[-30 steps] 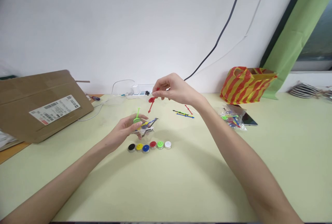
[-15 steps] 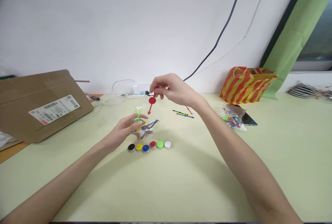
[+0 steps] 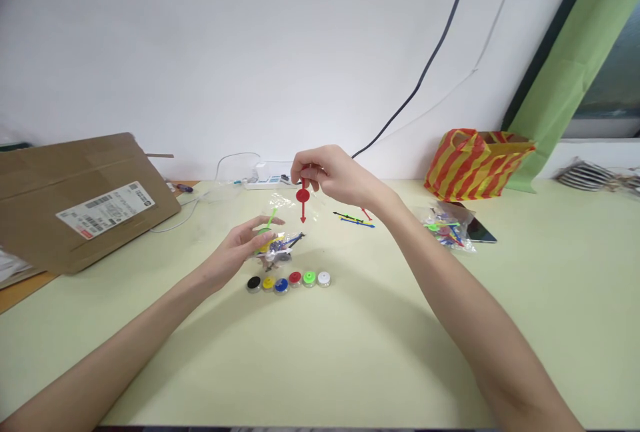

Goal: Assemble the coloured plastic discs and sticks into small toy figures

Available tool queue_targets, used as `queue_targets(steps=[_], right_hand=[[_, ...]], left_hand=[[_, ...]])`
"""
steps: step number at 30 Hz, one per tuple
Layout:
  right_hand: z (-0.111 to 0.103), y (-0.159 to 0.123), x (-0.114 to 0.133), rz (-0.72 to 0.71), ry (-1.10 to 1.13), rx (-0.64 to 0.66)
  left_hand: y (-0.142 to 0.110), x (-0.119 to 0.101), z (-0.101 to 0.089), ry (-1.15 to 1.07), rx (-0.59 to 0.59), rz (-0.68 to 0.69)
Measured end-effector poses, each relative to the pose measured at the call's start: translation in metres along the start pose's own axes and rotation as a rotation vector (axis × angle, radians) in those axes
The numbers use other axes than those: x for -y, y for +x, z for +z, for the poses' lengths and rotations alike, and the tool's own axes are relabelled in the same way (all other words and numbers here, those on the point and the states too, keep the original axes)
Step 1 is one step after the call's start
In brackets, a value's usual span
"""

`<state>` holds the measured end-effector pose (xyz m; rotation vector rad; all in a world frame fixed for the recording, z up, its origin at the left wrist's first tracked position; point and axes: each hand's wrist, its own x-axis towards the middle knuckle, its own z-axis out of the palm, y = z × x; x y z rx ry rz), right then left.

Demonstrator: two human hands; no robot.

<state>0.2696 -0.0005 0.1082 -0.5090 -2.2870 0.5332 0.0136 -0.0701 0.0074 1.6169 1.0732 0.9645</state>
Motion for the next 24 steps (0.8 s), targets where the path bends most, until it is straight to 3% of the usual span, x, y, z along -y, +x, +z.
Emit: queue_targets(steps=[14,24], right_hand=[[0.013,0.002,0.005,0.029,0.034,0.161],[0.013,0.003,0.011,-0.005,0.054,0.048]], left_hand=[[0.000,0.001,0.002,-0.056,0.066,0.033],[-0.001,-0.001,0.004,-0.118,0.139,0.043]])
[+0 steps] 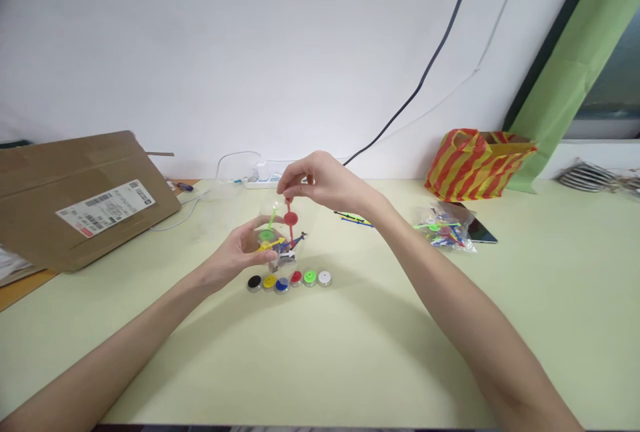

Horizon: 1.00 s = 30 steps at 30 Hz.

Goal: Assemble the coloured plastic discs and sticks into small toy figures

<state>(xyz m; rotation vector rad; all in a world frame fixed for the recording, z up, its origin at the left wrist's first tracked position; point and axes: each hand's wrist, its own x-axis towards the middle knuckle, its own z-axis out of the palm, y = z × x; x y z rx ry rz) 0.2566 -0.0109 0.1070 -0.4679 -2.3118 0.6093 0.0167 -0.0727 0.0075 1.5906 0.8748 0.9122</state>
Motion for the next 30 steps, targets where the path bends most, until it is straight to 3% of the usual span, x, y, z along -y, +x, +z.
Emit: queue_targets(steps=[15,23,30], right_hand=[[0.014,0.002,0.005,-0.035,0.021,0.081],[0.008,0.001,0.003,0.037,-0.005,0.212],[0.004,-0.002,0.007,0.170,0.028,0.161]], left_hand=[[0.001,0.004,-0.001,-0.046,-0.007,0.023],[0.000,0.006,-0.003,0.013,-0.021,0.040],[0.000,0.005,-0.004,0.029,-0.064,0.041]])
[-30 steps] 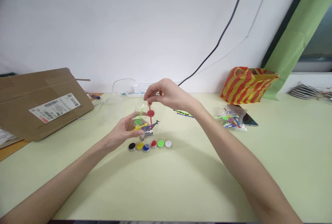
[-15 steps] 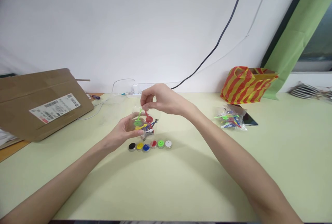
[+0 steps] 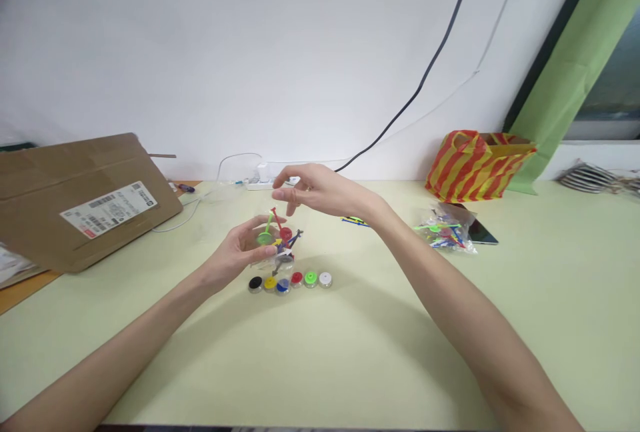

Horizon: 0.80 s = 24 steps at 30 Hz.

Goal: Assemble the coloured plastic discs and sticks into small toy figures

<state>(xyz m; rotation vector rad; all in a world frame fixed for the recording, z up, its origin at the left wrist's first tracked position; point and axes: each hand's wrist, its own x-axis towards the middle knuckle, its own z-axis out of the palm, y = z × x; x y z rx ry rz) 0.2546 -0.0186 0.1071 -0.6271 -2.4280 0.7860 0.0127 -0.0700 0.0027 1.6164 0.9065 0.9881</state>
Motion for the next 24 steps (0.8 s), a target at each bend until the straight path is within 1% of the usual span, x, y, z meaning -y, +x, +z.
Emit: queue_targets(steps=[2,6,8,11,13,16,19,22,24], right_hand=[[0.000,-0.001,0.000,-0.011,0.010,0.022],[0.003,-0.001,0.001,-0.092,-0.026,0.042],[0.006,0.000,0.001,-0.147,-0.052,-0.003],[0.010,0.002,0.002,-0.218,-0.089,-0.173],[0.012,0.003,0.003,-0.240,-0.117,-0.241],[0.014,0.001,0.006,-0.255,-0.149,-0.233],[0.015,0.000,0.010,-0.272,-0.136,-0.252],[0.014,0.000,0.013,-0.305,-0.122,-0.246],[0.014,0.001,0.014,-0.336,-0.152,-0.271]], left_hand=[[0.000,0.000,0.000,0.004,-0.010,0.004],[0.001,0.000,0.000,0.016,-0.020,0.007],[0.001,0.000,0.000,0.012,-0.025,0.020],[0.001,0.000,0.001,-0.029,-0.013,0.031],[0.001,0.000,0.002,-0.062,0.024,0.011],[0.001,0.002,0.002,-0.076,0.049,-0.019],[0.000,0.002,0.003,-0.080,0.041,0.003],[-0.001,0.000,0.005,-0.098,0.073,0.006],[-0.002,-0.002,0.006,-0.099,0.075,-0.018]])
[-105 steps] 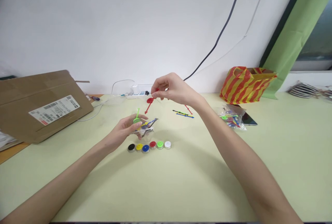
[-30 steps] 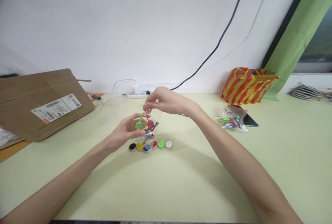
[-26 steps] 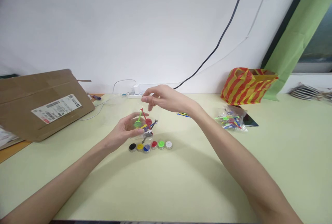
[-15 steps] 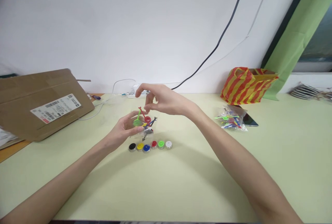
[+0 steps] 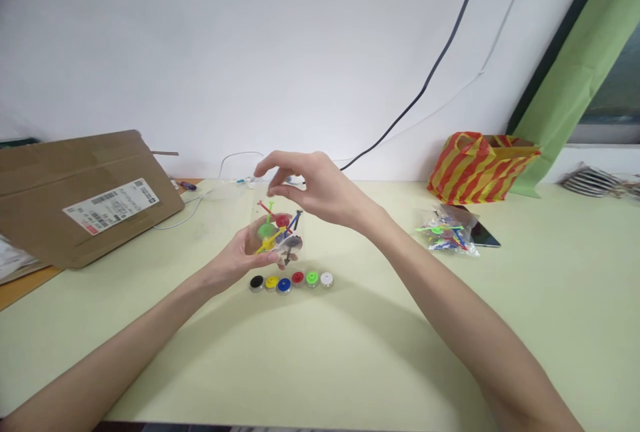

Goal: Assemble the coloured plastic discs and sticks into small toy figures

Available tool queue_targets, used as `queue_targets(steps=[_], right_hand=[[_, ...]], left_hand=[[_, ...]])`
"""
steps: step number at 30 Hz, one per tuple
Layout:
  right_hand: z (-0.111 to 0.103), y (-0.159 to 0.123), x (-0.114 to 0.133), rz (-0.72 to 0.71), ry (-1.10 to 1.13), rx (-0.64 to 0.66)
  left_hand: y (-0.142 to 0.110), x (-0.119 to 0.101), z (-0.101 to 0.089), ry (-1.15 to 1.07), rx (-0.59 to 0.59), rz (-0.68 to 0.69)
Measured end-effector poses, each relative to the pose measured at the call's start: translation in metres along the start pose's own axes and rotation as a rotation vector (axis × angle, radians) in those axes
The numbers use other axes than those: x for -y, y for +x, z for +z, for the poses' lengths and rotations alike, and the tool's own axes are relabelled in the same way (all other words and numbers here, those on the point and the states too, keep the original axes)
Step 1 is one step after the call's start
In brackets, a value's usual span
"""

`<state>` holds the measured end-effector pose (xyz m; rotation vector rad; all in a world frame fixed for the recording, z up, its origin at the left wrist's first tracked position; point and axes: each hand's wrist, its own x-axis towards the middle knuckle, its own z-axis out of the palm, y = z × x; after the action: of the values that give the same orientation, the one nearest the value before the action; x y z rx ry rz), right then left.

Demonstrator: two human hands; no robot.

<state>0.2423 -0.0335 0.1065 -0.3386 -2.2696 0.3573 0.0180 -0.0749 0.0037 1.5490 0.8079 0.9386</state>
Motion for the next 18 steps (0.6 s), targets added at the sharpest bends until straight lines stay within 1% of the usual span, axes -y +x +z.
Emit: queue_targets(steps=[2,4,5,6,9,11,15,18], right_hand=[[0.001,0.001,-0.002,-0.005,-0.064,-0.076],[0.002,0.001,-0.006,0.043,-0.120,-0.153],[0.002,0.001,-0.009,0.083,-0.131,-0.165],[0.003,0.000,-0.012,0.126,-0.126,-0.156],[0.004,0.000,-0.021,0.213,-0.072,-0.055],[0.004,0.000,-0.024,0.210,-0.046,-0.029],[0.003,0.002,-0.019,0.136,0.016,-0.123],[0.004,0.003,-0.013,0.081,0.044,-0.150]], left_hand=[[-0.001,-0.001,0.001,0.000,-0.025,-0.014],[0.000,-0.001,0.001,-0.005,-0.049,-0.011],[0.000,-0.001,0.000,-0.005,-0.059,-0.005],[0.000,0.000,0.000,0.001,-0.070,-0.001],[0.001,0.002,-0.002,0.025,-0.096,0.003],[0.002,0.003,-0.002,0.044,-0.100,-0.003],[0.002,0.003,-0.002,0.106,-0.128,-0.010],[0.003,0.001,-0.002,0.119,-0.159,-0.004]])
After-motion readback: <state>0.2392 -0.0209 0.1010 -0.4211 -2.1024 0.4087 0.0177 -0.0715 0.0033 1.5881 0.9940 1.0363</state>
